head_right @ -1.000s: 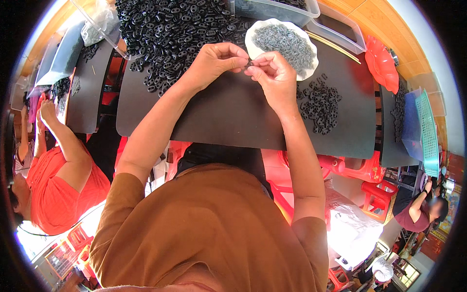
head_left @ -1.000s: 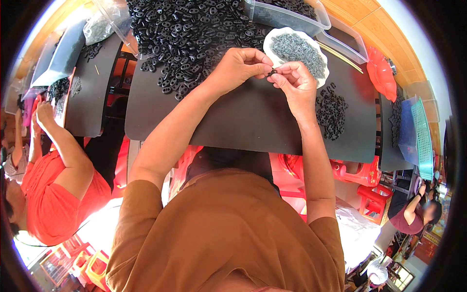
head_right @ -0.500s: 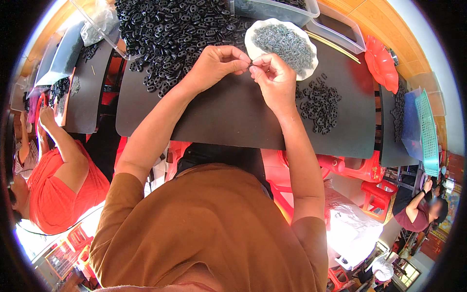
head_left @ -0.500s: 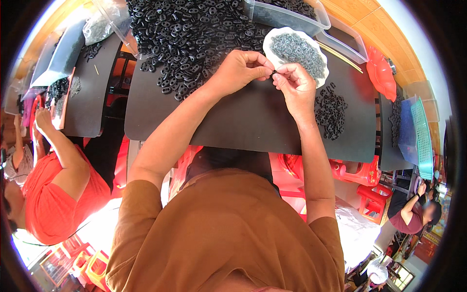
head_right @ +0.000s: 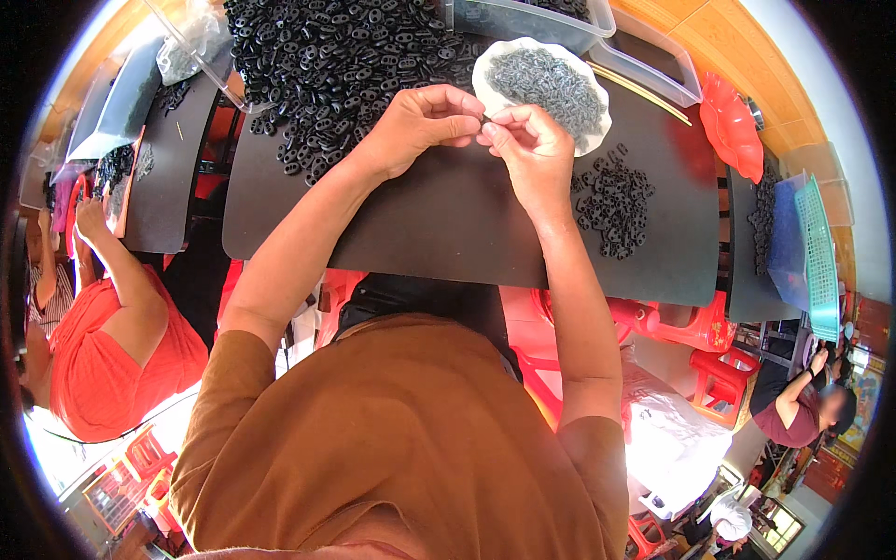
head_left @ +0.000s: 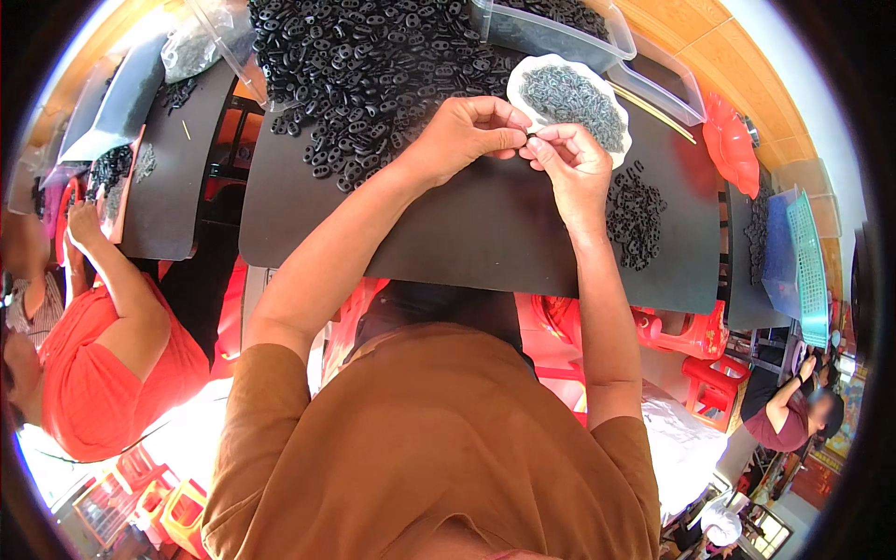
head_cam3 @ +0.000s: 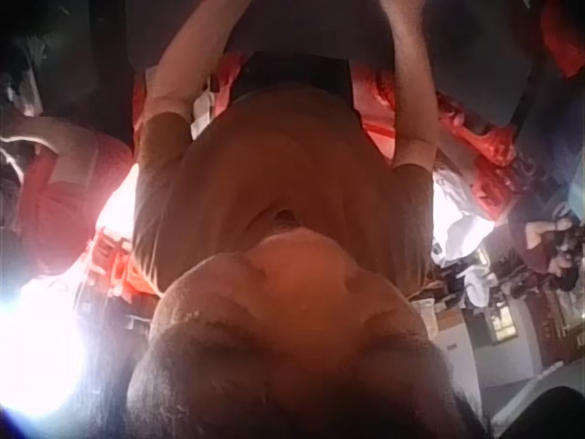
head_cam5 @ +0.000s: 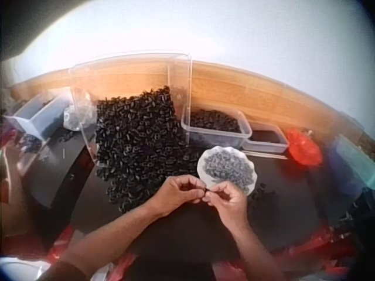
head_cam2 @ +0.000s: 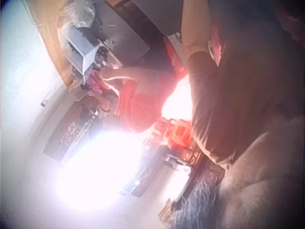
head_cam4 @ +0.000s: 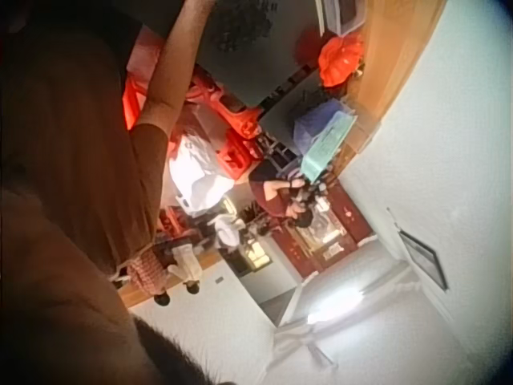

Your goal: The person sits at a table and repeatedly picks up small black plastic components and metal pins. They insert the pins into the components by hand and place the assembled units into a pile on the table. The task involves repetitive manual assembly of small parts.

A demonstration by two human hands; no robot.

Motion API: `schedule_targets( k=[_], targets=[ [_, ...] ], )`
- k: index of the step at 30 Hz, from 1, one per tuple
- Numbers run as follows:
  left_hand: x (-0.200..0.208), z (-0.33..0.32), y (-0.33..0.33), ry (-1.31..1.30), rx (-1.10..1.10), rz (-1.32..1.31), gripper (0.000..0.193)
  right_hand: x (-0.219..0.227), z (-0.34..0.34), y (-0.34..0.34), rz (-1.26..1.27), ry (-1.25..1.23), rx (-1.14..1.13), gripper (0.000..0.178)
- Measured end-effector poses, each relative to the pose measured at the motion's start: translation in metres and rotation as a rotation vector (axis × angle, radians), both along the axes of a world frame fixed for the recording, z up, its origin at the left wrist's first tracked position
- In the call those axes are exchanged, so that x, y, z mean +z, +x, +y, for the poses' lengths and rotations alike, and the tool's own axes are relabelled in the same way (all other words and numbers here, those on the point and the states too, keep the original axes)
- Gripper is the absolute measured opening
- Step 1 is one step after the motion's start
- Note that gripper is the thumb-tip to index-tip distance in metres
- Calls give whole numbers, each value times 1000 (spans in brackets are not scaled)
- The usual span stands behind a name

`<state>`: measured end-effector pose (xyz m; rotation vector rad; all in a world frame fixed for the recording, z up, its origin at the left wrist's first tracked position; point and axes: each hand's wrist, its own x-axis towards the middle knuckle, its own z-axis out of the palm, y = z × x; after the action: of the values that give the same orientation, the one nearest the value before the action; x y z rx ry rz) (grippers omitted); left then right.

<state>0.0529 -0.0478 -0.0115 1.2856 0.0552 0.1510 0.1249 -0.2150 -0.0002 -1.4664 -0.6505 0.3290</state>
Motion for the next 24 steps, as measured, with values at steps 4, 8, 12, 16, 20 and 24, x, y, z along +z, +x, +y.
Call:
schedule_targets(
  k=[4, 8, 12, 16, 20, 24],
  targets=[
    [0, -1, 0, -26, 14, 24, 19, 2, 0, -1, 4, -17, 11, 5],
    [0, 3, 0, 60, 5, 11, 17, 2, -2, 4, -48, -77, 58, 7],
    [2, 6, -1, 234, -57, -12, 14, 6, 1, -1, -74, -37, 82, 13],
    [3, 3, -3, 364, -61, -57, 11, 2, -1, 5, -179, -143, 117, 18],
    [0, 1, -2, 417, -30, -89, 17, 2, -3, 8, -115, -165, 138, 22],
    [2, -2, -2, 284, -8, -60, 24, 5, -3, 5, -99, -146, 142, 21]
  ],
)
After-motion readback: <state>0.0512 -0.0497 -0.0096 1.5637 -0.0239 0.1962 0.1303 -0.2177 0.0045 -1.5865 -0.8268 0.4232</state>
